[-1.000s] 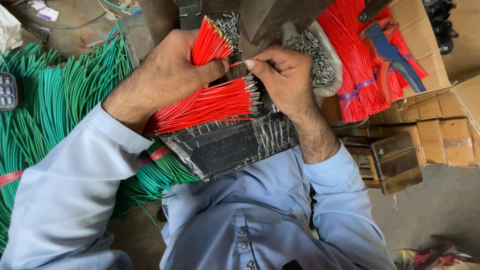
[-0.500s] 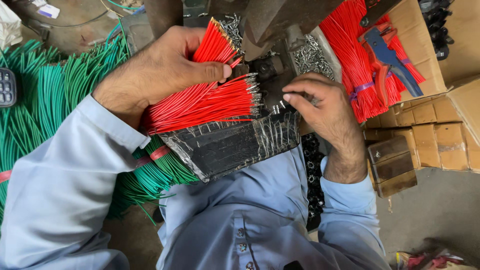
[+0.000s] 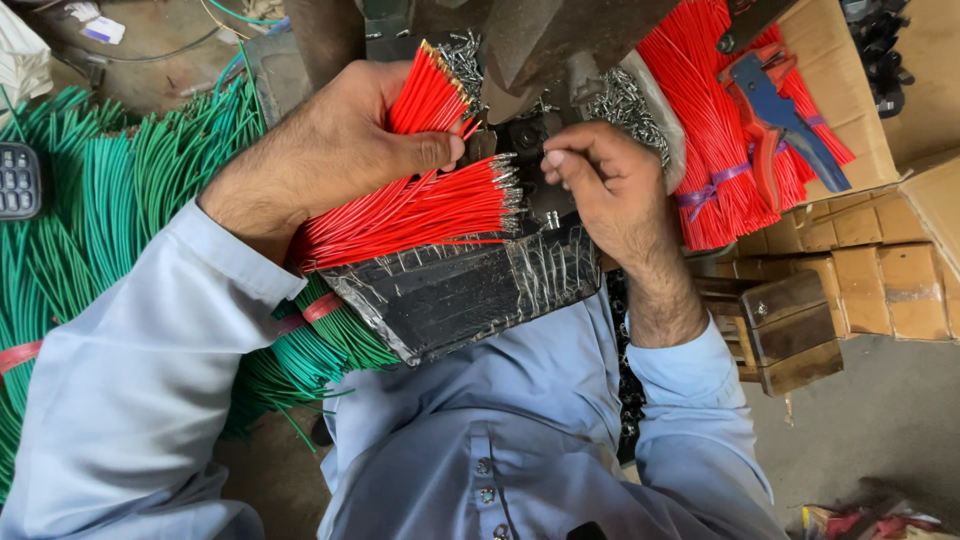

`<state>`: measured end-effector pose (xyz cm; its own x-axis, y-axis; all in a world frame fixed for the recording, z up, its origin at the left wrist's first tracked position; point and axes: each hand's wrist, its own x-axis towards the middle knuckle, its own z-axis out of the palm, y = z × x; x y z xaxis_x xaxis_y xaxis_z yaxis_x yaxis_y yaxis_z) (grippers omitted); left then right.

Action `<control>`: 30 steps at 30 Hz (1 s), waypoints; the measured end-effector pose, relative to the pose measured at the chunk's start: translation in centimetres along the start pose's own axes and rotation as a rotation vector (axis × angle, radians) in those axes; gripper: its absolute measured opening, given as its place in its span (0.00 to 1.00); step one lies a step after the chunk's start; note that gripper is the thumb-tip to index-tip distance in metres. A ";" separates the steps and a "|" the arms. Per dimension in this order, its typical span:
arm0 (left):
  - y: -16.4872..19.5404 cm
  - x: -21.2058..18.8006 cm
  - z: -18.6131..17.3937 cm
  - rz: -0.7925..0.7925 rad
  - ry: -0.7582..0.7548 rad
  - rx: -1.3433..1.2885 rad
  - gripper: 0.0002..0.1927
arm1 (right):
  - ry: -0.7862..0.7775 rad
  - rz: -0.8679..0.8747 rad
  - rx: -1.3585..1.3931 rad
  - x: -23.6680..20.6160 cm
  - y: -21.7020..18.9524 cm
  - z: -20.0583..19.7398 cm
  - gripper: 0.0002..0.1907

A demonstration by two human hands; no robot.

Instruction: The person holds a bundle of red insulated wires in one hand and, one at a time, inserts the stripped end of a wire with a metal terminal into a bench-mounted crimping machine, operates the press to crimp the terminal onto the wire, and places the finished wire onto a growing pile on the work surface.

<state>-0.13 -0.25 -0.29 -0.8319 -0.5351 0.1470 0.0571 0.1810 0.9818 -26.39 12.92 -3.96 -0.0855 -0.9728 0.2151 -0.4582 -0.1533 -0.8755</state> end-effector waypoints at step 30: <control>0.2 -0.2 0.3 -0.068 0.111 0.170 0.08 | 0.029 -0.117 0.132 3.3 1.5 3.2 0.04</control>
<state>-0.13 0.08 -0.19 -0.7645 -0.6364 0.1027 -0.0988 0.2731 0.9569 -24.50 8.95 -5.99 -0.0643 -0.9419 0.3295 -0.3463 -0.2886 -0.8926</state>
